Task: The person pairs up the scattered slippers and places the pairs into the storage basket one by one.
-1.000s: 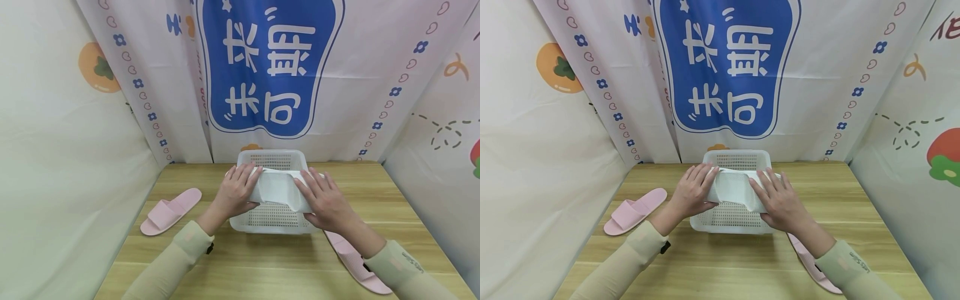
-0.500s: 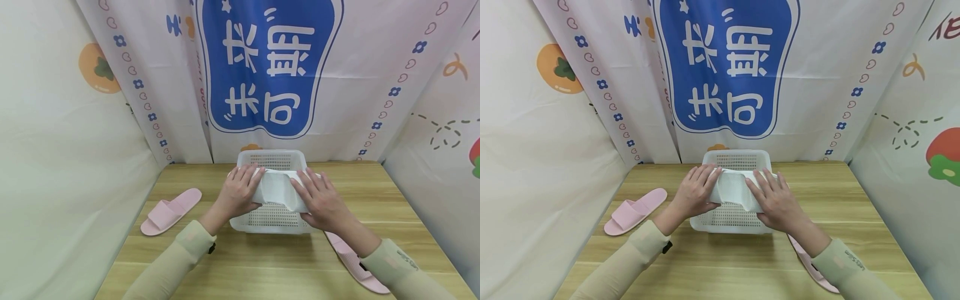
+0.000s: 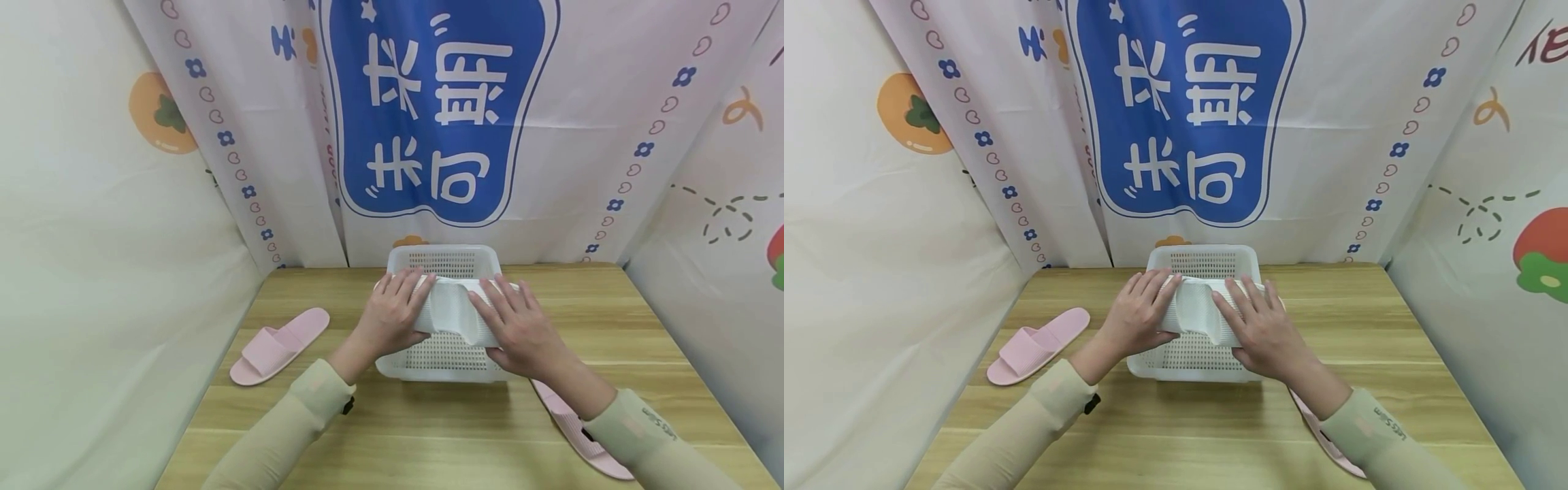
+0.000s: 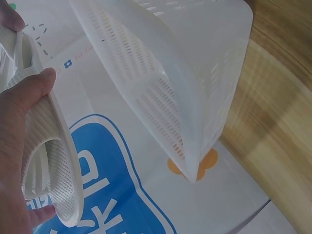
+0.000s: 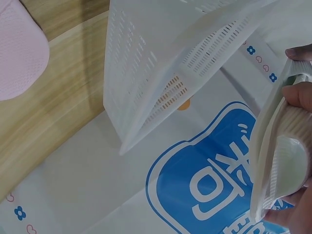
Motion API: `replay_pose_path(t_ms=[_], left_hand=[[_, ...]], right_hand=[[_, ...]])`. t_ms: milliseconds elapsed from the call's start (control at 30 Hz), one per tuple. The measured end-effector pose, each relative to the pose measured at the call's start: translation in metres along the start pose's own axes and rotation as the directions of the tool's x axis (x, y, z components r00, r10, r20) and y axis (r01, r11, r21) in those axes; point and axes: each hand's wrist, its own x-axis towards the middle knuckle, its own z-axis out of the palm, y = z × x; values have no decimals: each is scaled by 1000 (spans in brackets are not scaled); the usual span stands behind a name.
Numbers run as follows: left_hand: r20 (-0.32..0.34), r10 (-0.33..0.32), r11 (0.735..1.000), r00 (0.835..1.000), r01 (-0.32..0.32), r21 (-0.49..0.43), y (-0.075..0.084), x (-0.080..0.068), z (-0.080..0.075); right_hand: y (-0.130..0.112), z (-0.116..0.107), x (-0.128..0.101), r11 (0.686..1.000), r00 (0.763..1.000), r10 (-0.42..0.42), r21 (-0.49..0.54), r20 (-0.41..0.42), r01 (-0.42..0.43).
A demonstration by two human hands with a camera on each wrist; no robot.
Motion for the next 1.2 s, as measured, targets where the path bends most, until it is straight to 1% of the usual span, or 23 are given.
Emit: replay_pose_path(t_ms=[200, 467, 767, 1067, 1200], left_hand=[[-1, 11, 1000, 1000, -11, 9, 3, 3, 1], [-14, 23, 1000, 1000, -23, 15, 4, 6, 2], [3, 35, 999, 999, -35, 12, 7, 8, 2], [-30, 54, 998, 998, -53, 40, 9, 11, 0], [-47, 62, 997, 997, -60, 48, 9, 11, 0]], right_hand=[[-2, 0, 1, 1000, 1000, 5, -13, 22, -5], [-4, 0, 3, 1000, 1000, 5, -26, 16, -5], [-6, 2, 4, 1000, 1000, 2, -18, 15, -2], [-6, 2, 5, 1000, 1000, -13, -7, -28, 13], [-7, 2, 6, 1000, 999, -17, -6, -35, 17]])
